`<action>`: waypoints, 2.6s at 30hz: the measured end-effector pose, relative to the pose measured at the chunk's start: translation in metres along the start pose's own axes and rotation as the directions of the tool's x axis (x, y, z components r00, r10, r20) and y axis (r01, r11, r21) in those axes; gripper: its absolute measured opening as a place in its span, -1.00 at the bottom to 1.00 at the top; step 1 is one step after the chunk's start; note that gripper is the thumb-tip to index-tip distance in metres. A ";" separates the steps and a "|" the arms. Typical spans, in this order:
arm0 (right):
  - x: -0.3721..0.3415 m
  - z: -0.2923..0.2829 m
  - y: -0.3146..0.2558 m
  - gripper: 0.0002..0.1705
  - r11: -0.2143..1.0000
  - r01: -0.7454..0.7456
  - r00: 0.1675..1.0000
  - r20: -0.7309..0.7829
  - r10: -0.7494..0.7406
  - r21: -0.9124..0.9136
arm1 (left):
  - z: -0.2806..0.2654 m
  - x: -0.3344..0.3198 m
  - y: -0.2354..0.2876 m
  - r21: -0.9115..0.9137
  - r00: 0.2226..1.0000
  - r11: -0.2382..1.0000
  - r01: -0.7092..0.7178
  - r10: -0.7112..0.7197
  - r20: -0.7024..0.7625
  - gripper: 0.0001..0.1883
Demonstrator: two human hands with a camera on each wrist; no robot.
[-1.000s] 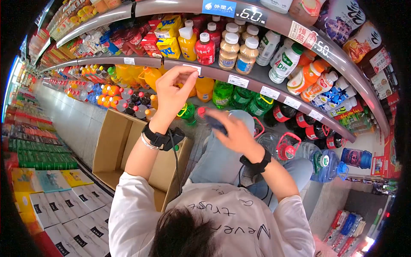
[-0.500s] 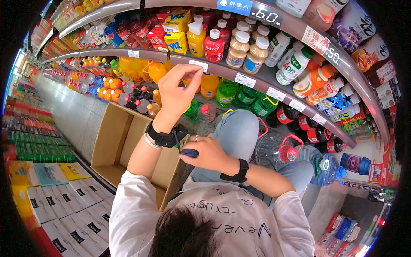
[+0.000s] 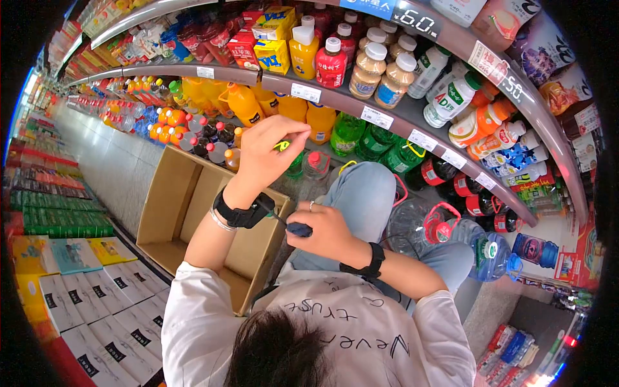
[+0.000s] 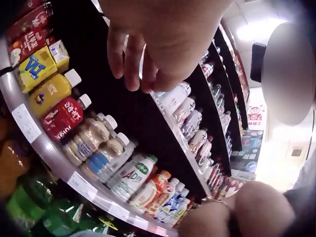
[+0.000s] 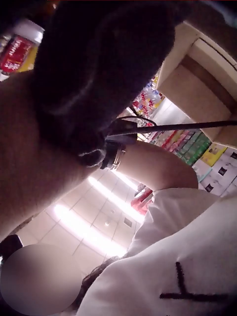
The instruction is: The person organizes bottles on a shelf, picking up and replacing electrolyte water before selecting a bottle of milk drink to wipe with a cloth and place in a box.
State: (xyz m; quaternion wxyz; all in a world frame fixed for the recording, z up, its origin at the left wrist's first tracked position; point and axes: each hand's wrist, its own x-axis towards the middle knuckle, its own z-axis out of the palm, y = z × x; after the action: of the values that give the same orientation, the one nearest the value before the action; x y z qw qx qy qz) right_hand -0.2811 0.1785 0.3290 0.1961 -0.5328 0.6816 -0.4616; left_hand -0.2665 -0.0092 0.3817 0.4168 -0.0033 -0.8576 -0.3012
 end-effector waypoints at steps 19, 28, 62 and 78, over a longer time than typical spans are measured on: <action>0.016 -0.047 0.043 -0.53 0.994 -0.102 0.962 -0.259 0.091 -0.030 | 0.060 0.046 0.054 -0.581 0.935 0.734 0.353 -0.290 0.203 -0.84; -0.009 -0.186 0.082 -0.60 0.959 -0.282 0.556 -0.816 0.158 -0.006 | 0.192 0.072 0.039 -0.572 0.932 0.753 0.326 -0.156 0.326 -0.68; -0.005 -0.209 0.110 -0.37 0.983 -0.170 0.626 -0.763 0.161 0.067 | 0.234 0.095 0.021 -0.618 0.901 0.707 0.344 -0.064 0.429 -0.39; 0.010 -0.212 -0.028 -0.78 0.735 0.374 0.667 -0.715 0.211 0.566 | 0.171 -0.016 0.016 -0.649 0.613 -0.080 0.756 -0.258 0.746 -0.40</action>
State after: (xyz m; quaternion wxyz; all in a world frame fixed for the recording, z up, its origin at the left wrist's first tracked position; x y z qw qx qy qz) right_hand -0.4301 0.2581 0.4597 0.0581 -0.2221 0.4587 -0.8585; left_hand -0.3738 0.0969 0.2981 -0.0216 0.0140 -0.4531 -0.8911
